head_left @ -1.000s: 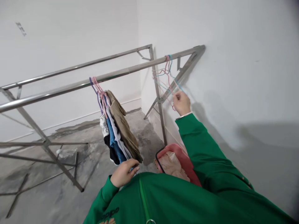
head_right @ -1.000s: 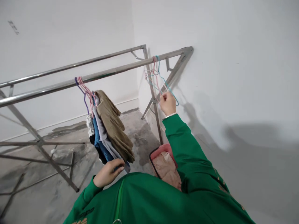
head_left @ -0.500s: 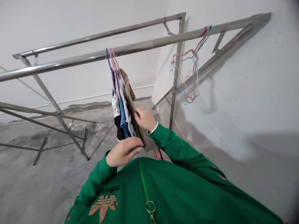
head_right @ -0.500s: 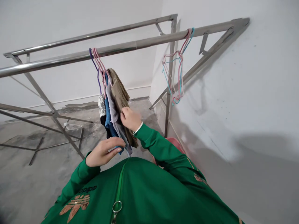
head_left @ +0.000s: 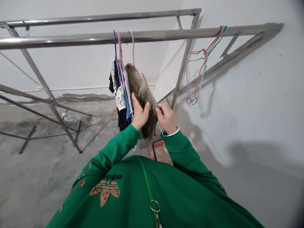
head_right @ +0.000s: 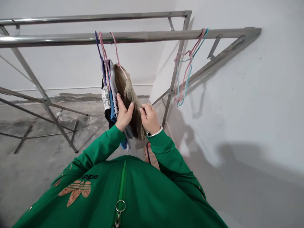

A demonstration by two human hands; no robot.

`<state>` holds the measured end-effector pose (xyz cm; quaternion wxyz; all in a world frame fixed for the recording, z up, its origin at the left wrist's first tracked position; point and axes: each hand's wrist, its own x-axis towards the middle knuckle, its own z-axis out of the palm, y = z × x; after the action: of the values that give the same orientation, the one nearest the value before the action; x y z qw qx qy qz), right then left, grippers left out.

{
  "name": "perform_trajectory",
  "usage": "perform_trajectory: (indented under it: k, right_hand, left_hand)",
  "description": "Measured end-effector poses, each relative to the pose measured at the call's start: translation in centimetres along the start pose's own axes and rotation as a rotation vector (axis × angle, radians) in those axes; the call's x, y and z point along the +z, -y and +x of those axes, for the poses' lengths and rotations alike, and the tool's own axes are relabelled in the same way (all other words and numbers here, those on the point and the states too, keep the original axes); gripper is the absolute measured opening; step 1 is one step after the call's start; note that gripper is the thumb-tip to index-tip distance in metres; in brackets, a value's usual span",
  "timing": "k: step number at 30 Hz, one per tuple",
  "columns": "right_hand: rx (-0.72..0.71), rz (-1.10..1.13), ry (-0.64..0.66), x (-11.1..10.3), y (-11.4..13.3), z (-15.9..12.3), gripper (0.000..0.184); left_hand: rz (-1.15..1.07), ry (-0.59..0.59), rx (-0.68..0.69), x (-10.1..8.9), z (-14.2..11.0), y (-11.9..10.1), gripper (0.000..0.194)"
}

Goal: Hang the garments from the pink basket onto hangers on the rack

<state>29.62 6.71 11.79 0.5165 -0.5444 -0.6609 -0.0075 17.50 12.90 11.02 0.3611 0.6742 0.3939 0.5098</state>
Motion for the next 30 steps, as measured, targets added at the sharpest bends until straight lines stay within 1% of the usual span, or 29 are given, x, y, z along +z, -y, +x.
perform_trajectory:
  k: [2,3,5,6,7,9,12,13,15,17,18,19,21,23,24,25,28,30]
  right_hand:
    - [0.007,0.032,-0.005,-0.5,0.2,-0.2,0.018]
    - [0.012,0.044,-0.009,-0.6,0.2,-0.3,0.016]
    - [0.027,0.058,-0.021,-0.7,-0.1,-0.4,0.013]
    - [0.037,0.062,-0.028,-0.7,-0.2,-0.5,0.011]
    - [0.047,0.065,-0.037,-0.5,-0.4,-0.6,0.01]
    - [0.047,0.068,-0.05,0.0,-0.6,-0.8,0.008]
    - [0.018,0.083,-0.056,1.1,-0.6,-1.2,0.01]
    - [0.016,0.098,-0.058,1.4,-0.7,-1.3,0.012]
    - [0.039,0.174,-0.026,1.9,-0.8,-1.4,0.011]
    - [0.108,0.327,0.073,1.9,-1.2,-1.3,0.01]
    - [0.16,0.428,0.13,1.8,-1.4,-1.2,0.014]
    - [0.226,0.535,0.174,1.6,-1.5,-1.0,0.019]
    - [0.383,0.732,0.216,1.1,-1.6,-0.6,0.028]
    - [0.502,0.831,0.239,0.9,-1.3,-0.3,0.037]
    - [0.518,0.82,0.263,1.0,-1.0,-0.2,0.04]
    - [0.502,0.77,0.293,1.1,-0.8,-0.3,0.042]
    - [0.424,0.53,0.339,2.5,-0.4,-1.0,0.039]
    - [0.452,0.472,0.348,3.6,-0.8,-1.6,0.037]
  left_hand:
    - [-0.059,-0.005,-0.009,0.1,1.1,0.9,0.073]
    - [-0.08,0.004,-0.005,0.0,1.5,1.1,0.067]
    - [-0.091,0.029,-0.002,-0.5,1.8,1.2,0.045]
    - [-0.088,0.045,0.001,-0.7,1.8,0.9,0.033]
    - [-0.079,0.062,0.014,-1.0,1.7,0.5,0.025]
    - [-0.033,0.098,0.087,-1.4,1.2,-0.7,0.025]
    - [0.121,0.182,0.276,-1.7,0.3,-2.5,0.03]
    - [0.19,0.215,0.33,-1.8,0.0,-2.9,0.029]
    - [0.337,0.284,0.406,-2.1,-0.7,-3.5,0.02]
    - [0.495,0.352,0.444,-2.5,-1.4,-3.7,0.007]
    - [0.575,0.396,0.455,-2.8,-1.9,-3.6,0.005]
    - [0.654,0.441,0.464,-3.0,-2.5,-3.5,0.01]
    - [0.81,0.522,0.472,-3.1,-3.6,-3.1,0.02]
    - [0.942,0.572,0.468,-3.0,-4.7,-2.4,0.026]
    - [0.99,0.592,0.469,-2.8,-5.2,-2.1,0.028]
    - [1.022,0.613,0.478,-2.7,-5.6,-1.7,0.029]
    - [1.048,0.659,0.52,-2.3,-6.4,-0.6,0.028]
    - [1.023,0.648,0.539,-2.4,-6.5,0.1,0.025]
